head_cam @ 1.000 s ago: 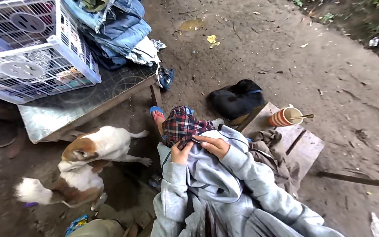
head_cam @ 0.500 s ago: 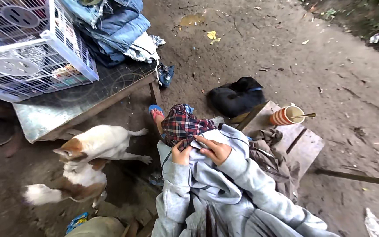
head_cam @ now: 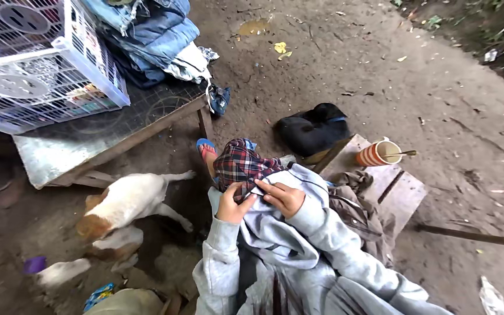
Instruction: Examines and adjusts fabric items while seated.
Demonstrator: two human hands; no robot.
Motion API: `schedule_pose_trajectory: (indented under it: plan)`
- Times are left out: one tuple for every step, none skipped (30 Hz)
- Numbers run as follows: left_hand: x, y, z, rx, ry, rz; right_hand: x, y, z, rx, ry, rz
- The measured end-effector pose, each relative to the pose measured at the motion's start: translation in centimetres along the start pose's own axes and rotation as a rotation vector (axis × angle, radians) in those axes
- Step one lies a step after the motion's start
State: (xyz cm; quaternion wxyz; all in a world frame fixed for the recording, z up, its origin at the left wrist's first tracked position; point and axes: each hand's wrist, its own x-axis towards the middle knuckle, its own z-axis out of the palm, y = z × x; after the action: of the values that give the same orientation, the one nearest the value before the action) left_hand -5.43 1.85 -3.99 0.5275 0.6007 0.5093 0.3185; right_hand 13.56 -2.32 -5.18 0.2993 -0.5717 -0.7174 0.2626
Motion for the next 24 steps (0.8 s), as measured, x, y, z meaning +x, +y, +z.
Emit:
schedule_pose_trajectory:
  plan:
    - [0.1, 0.2, -0.4, 0.065, -0.010, 0.020, 0.0, 0.0, 0.3, -0.035, 0.018, -0.032]
    - [0.3, 0.5, -0.6, 0.105, -0.016, 0.011, -0.1, -0.1, 0.6, -0.057, 0.034, -0.052]
    - [0.4, 0.9, -0.4, 0.120, -0.019, -0.019, -0.1, -0.1, 0.8, -0.069, 0.043, -0.058]
    - [0.4, 1.2, -0.1, 0.113, -0.024, -0.051, -0.1, -0.1, 0.8, -0.074, 0.047, -0.055]
    - [0.5, 1.3, 0.2, 0.080, -0.028, -0.072, -0.1, -0.2, 0.8, -0.075, 0.048, -0.048]
    - [0.4, 1.1, 0.7, 0.029, -0.026, -0.082, -0.2, -0.2, 0.7, -0.071, 0.043, -0.038]
    - [0.3, 0.8, 1.4, -0.037, -0.002, -0.077, -0.2, -0.2, 0.6, -0.067, 0.038, -0.030]
    - [0.2, 0.3, 2.2, -0.105, 0.039, -0.058, -0.2, -0.2, 0.6, -0.058, 0.030, -0.022]
    - [0.2, -0.2, 3.0, -0.163, 0.091, -0.026, -0.2, -0.2, 0.6, -0.041, 0.026, -0.018]
    - [0.2, -0.6, 3.6, -0.209, 0.133, 0.003, -0.2, -0.1, 0.6, -0.022, 0.018, -0.013]
    - [0.2, -0.6, 3.9, -0.242, 0.157, 0.016, -0.1, 0.0, 0.5, -0.003, 0.013, -0.012]
    - [0.2, -0.6, 4.1, -0.267, 0.167, 0.020, -0.1, 0.1, 0.5, 0.017, 0.015, -0.012]
    - [0.3, -0.7, 4.2, -0.284, 0.169, 0.018, -0.2, 0.2, 0.5, 0.036, 0.016, -0.009]
    - [0.2, -0.7, 4.3, -0.296, 0.171, 0.012, -0.1, 0.3, 0.5, 0.055, 0.022, -0.006]
    - [0.2, -0.6, 4.4, -0.305, 0.168, -0.004, -0.1, 0.5, 0.6, 0.071, 0.039, -0.005]
    - [0.2, -0.3, 4.3, -0.320, 0.161, -0.035, -0.1, 0.6, 0.6, 0.086, 0.051, -0.001]
    - [0.2, -0.1, 4.3, -0.331, 0.159, -0.068, -0.1, 0.7, 0.6, 0.099, 0.053, 0.006]
    - [0.1, 0.2, 4.2, -0.336, 0.165, -0.104, -0.1, 0.7, 0.6, 0.109, 0.052, 0.011]
    - [0.1, 0.4, 4.2, -0.337, 0.174, -0.136, -0.1, 0.7, 0.7, 0.114, 0.052, 0.011]
    - [0.2, 0.5, 4.2, -0.340, 0.183, -0.158, 0.0, 0.8, 0.7, 0.116, 0.055, 0.007]
    - [0.2, 0.5, 4.2, -0.342, 0.193, -0.173, 0.0, 0.8, 0.7, 0.118, 0.056, 0.002]
    - [0.3, 0.5, 4.2, -0.344, 0.200, -0.183, 0.0, 0.9, 0.8, 0.119, 0.057, -0.002]
    - [0.4, 0.5, 4.3, -0.343, 0.207, -0.189, 0.0, 1.0, 0.8, 0.119, 0.062, -0.003]
    - [0.5, 0.6, 4.2, -0.344, 0.213, -0.199, 0.0, 1.1, 0.9, 0.120, 0.064, 0.001]
